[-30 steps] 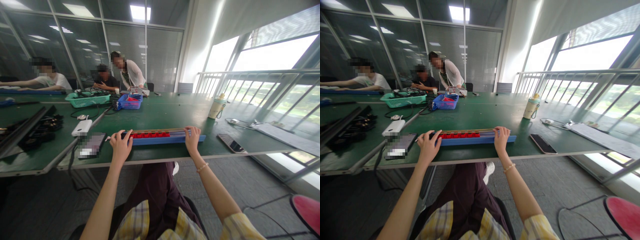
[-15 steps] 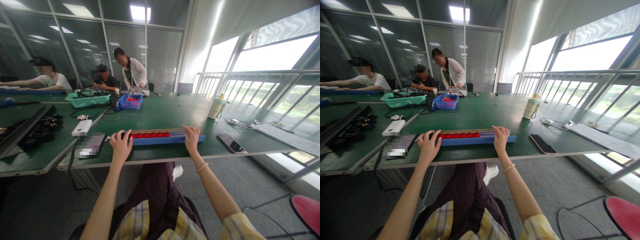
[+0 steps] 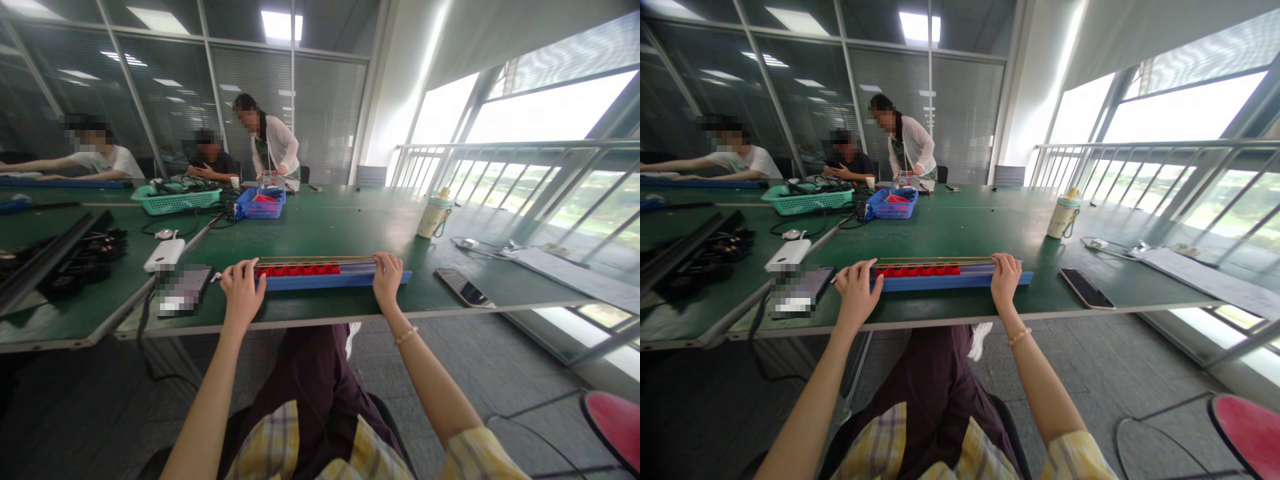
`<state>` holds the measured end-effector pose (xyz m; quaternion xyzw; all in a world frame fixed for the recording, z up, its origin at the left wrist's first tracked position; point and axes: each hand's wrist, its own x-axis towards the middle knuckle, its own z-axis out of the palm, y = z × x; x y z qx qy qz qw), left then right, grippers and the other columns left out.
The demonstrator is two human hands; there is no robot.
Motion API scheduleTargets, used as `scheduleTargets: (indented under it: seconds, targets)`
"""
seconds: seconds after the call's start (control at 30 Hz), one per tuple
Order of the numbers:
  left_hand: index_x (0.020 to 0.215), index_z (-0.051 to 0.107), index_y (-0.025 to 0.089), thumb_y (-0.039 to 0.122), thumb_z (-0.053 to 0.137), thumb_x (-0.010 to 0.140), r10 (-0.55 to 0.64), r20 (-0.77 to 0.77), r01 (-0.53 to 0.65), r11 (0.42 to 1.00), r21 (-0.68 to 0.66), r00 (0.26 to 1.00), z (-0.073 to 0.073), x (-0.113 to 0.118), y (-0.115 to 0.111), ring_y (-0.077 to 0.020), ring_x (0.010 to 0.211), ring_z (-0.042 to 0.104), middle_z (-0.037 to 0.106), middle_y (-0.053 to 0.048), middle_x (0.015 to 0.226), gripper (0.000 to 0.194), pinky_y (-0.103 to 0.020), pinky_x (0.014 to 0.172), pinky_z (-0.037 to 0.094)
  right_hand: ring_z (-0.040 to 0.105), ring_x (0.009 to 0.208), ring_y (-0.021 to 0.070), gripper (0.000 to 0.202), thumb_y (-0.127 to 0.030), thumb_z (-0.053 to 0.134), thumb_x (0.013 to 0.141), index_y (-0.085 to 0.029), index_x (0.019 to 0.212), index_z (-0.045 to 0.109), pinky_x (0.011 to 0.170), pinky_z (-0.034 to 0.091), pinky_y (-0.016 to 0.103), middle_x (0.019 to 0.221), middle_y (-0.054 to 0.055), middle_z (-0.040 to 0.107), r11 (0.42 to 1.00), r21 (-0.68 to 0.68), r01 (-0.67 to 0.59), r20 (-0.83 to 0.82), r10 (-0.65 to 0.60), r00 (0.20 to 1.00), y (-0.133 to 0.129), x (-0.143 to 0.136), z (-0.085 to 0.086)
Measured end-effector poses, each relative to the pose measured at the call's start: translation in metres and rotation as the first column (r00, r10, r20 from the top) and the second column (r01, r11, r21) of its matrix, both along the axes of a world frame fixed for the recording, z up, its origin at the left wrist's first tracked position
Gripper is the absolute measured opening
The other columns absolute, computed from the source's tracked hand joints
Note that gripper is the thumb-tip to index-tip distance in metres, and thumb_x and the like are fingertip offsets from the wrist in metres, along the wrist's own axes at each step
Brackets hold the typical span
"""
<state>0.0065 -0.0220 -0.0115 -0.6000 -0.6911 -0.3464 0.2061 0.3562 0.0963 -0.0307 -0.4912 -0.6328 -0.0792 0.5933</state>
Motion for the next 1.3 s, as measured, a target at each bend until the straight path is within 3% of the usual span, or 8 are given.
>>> scheduleTargets:
  seconds: [0.27,0.67,0.8,0.9,1.03,1.13,1.23,1.3]
  targets:
    - [0.130,0.064,0.029,0.039,0.043,0.096,-0.001,-0.012,0.001,1.000,-0.005,1.000,-0.001,0.001,-0.001,-0.0350,0.123,0.034,0.049,-0.014,0.137,0.041,-0.053,0.101,0.034,0.057,0.090,0.0244,0.031,-0.034,0.041,0.099,-0.021,0.091,0.068,0.088,0.038,0.038,0.097,0.008,0.071,0.999,0.000,0.051,-0.008,-0.051,0.999,0.002,0.002,-0.003]
    - [0.130,0.064,0.029,0.039,0.044,0.096,0.000,-0.021,0.000,1.000,-0.005,1.000,0.001,-0.002,-0.002,-0.0351,0.123,0.035,0.050,-0.013,0.137,0.040,-0.053,0.101,0.036,0.056,0.093,0.0240,0.032,-0.035,0.043,0.098,-0.021,0.093,0.071,0.090,0.037,0.038,0.097,0.008,0.070,1.000,-0.022,0.012,0.041,-0.011,0.999,0.003,0.002,-0.001]
    - [0.129,0.065,0.028,0.039,0.046,0.096,0.001,-0.014,-0.001,1.000,-0.005,1.000,0.002,-0.003,-0.003,-0.0342,0.121,0.037,0.050,-0.013,0.136,0.039,-0.053,0.101,0.036,0.056,0.094,0.0242,0.031,-0.035,0.045,0.098,-0.021,0.095,0.073,0.091,0.038,0.039,0.098,0.009,0.069,1.000,0.005,-0.002,0.086,0.001,0.996,0.020,0.011,0.011]
    - [0.129,0.065,0.029,0.039,0.045,0.096,0.003,-0.013,-0.003,1.000,0.003,1.000,0.002,-0.004,-0.003,-0.0345,0.122,0.036,0.051,-0.013,0.136,0.039,-0.054,0.101,0.036,0.058,0.092,0.0239,0.031,-0.034,0.046,0.097,-0.021,0.095,0.074,0.090,0.041,0.038,0.096,0.009,0.070,0.997,-0.010,-0.077,0.155,0.077,0.985,0.043,0.024,0.021]
    - [0.129,0.065,0.029,0.039,0.045,0.096,0.007,-0.015,-0.007,1.000,0.004,1.000,0.000,-0.004,-0.002,-0.0349,0.122,0.036,0.051,-0.013,0.136,0.039,-0.053,0.101,0.036,0.061,0.086,0.0228,0.029,-0.034,0.049,0.092,-0.019,0.090,0.074,0.087,0.045,0.037,0.091,0.009,0.071,0.968,-0.197,-0.155,0.186,0.192,0.964,0.074,0.041,0.018]
    - [0.129,0.065,0.029,0.039,0.045,0.096,0.006,-0.023,-0.006,1.000,0.002,1.000,-0.001,-0.004,-0.001,-0.0350,0.122,0.036,0.051,-0.013,0.136,0.039,-0.053,0.100,0.036,0.062,0.076,0.0207,0.022,-0.029,0.054,0.084,-0.020,0.093,0.073,0.077,0.047,0.033,0.079,0.005,0.071,0.881,-0.450,-0.149,0.115,0.222,0.968,0.088,0.049,0.008]
    - [0.129,0.065,0.028,0.039,0.045,0.096,0.006,-0.027,-0.006,1.000,0.004,1.000,0.000,-0.003,-0.001,-0.0354,0.123,0.036,0.051,-0.013,0.136,0.040,-0.053,0.100,0.036,0.063,0.074,0.0186,0.027,-0.025,0.057,0.080,-0.023,0.103,0.070,0.074,0.047,0.029,0.079,0.002,0.072,0.842,-0.527,-0.120,0.127,0.218,0.968,0.093,0.052,0.003]
    - [0.129,0.065,0.028,0.040,0.045,0.096,0.007,-0.025,-0.007,1.000,0.007,1.000,0.000,-0.003,-0.001,-0.0356,0.122,0.036,0.051,-0.013,0.136,0.040,-0.053,0.100,0.036,0.063,0.077,0.0184,0.027,-0.023,0.054,0.082,-0.024,0.101,0.073,0.075,0.047,0.028,0.082,0.002,0.073,0.821,-0.564,-0.086,0.173,0.220,0.960,0.094,0.051,0.004]
